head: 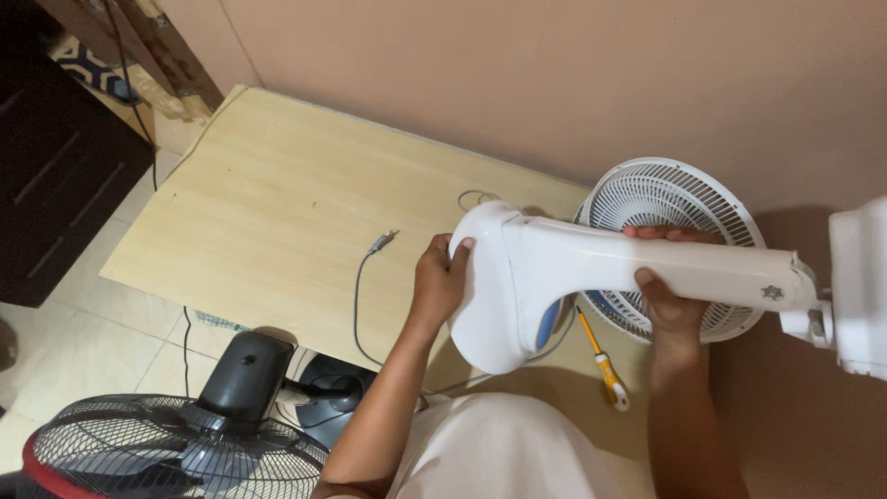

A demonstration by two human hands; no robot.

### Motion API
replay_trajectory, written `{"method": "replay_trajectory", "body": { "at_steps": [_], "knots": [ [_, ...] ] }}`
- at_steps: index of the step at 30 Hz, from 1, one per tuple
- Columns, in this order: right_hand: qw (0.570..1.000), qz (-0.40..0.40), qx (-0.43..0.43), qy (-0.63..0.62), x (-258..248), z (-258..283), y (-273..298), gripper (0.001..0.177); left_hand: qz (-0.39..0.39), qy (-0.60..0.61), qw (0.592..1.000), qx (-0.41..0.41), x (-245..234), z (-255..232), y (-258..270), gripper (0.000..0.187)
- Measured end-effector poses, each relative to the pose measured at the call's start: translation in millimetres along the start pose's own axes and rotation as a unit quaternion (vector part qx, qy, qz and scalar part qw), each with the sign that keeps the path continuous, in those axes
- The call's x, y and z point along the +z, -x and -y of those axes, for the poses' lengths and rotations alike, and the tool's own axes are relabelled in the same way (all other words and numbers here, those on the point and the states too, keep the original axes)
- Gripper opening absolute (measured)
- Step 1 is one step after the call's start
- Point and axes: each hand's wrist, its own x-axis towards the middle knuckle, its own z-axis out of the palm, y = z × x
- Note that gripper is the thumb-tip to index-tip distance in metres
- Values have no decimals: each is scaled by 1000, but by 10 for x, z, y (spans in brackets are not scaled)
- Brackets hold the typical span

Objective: The person assembles a white pedestal fan by attaching the motor housing to the base and securing it with a screwdriver. They then adjust the internal components and tighten the assembly.

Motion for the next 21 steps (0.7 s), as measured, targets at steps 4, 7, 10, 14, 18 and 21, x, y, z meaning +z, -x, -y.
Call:
{"method": "replay_trajectory", "body": {
  "at_steps": [4,7,10,14,18,21],
  "knots": [
    [1000,-2,-14,3,-31,-6,-29,44,69,88,993,27,-95,94,-91,38],
    [999,-13,-11,-41,-18,25,-3,45,125,195,973,16,-149,217,-150,53],
    [998,-10,-14,-61,16,29,-8,44,204,412,888,18,-158,325,-224,71],
    [997,-2,-5,-71,110,42,-2,43,222,441,870,10,-88,233,-246,84],
    [997,17,-5,-81,107,42,-25,43,250,528,808,-78,-60,84,-165,79],
    [995,11,-10,-96,142,28,31,44,277,569,769,-93,43,71,-159,74]
  ]
}}
